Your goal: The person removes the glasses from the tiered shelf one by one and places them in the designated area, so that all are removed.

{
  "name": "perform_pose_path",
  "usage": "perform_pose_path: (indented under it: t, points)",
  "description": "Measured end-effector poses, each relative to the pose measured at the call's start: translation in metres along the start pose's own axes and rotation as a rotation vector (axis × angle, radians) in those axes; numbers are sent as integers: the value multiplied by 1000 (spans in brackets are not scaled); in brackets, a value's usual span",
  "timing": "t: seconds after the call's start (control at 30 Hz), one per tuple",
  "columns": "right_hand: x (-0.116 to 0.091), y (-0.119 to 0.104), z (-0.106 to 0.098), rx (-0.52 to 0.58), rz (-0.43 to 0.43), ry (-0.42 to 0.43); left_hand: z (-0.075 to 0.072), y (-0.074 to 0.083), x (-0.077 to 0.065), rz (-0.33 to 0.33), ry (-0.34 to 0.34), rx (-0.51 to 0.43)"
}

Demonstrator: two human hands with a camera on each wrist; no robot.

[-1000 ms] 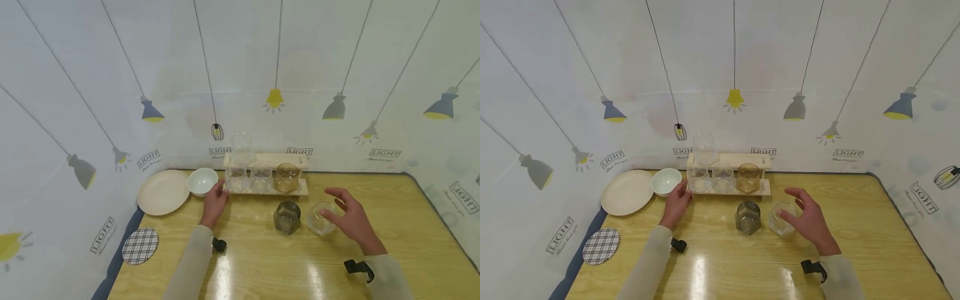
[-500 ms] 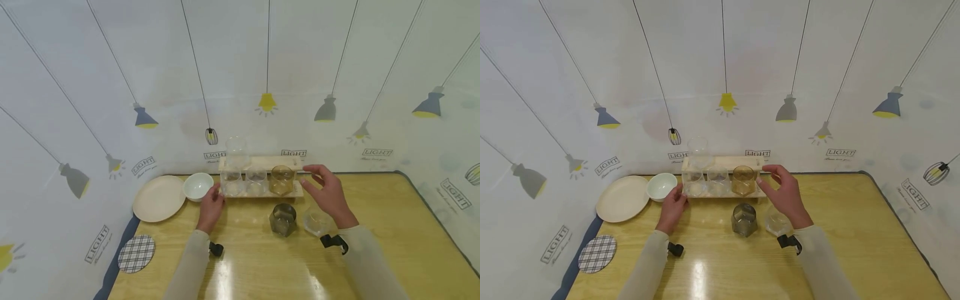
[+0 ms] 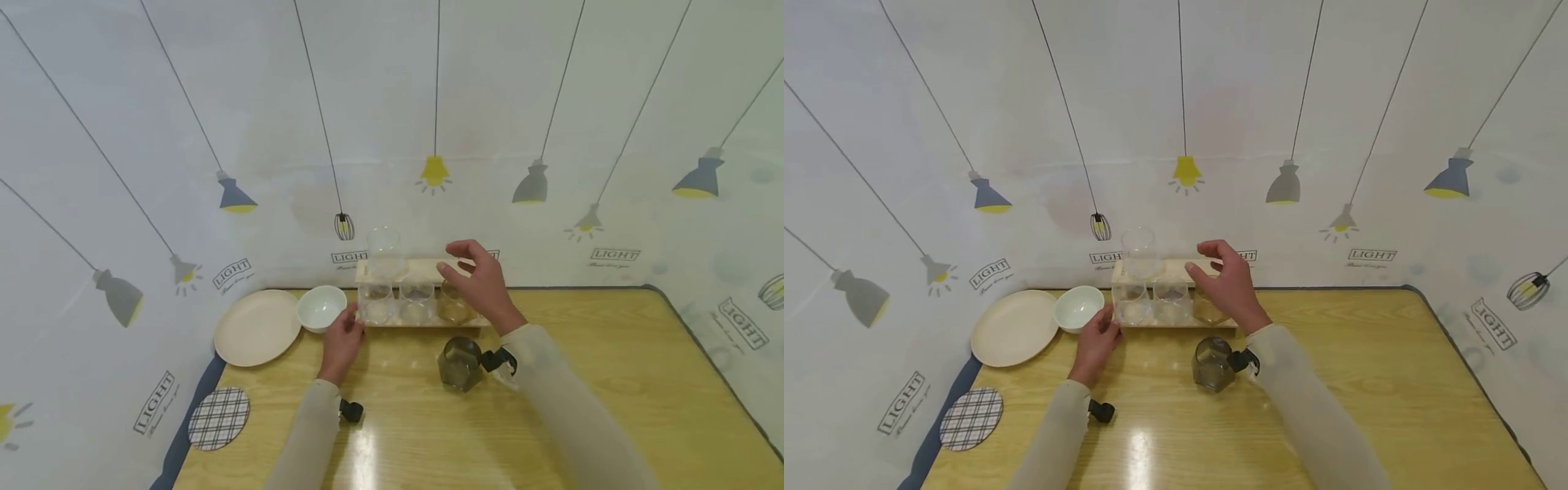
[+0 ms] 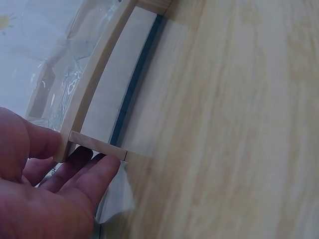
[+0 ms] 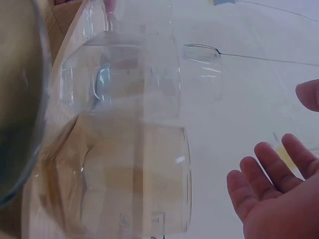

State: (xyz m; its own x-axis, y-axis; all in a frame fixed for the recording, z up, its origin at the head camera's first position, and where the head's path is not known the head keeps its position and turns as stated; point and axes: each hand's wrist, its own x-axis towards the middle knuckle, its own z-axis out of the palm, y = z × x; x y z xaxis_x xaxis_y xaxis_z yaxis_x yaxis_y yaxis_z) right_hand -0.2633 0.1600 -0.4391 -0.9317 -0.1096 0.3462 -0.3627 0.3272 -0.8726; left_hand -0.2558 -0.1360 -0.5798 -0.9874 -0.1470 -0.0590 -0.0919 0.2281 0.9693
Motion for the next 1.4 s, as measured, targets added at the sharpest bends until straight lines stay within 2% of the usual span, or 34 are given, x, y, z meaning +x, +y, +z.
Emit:
perform_pose_path:
  t: [0.13,0.3,0.47,0.67,0.8,0.93,1.03,1.17,1.4]
  points:
    - [20,-4,21,2,8,-21,0,0,-3,-16,-11,-6]
    - [48,-3,46,-19,20,-62,1,0,0,0,-9,-30]
    - [71,0,67,-112,96,-109,3,1,0,-3,9,-35]
    - [87,7,82,-149,183,-173,5,3,-1,-4,24,-37]
    - [91,9,85,-149,197,-231,6,3,-1,-7,30,-14]
    - [93,13,85,-176,174,-255,8,4,-1,1,34,13]
    - [94,16,84,-183,157,-257,8,5,0,7,41,20]
    - [93,15,81,-140,160,-251,8,6,1,5,45,24]
    - [84,2,70,-60,134,-232,4,4,-1,-6,53,25]
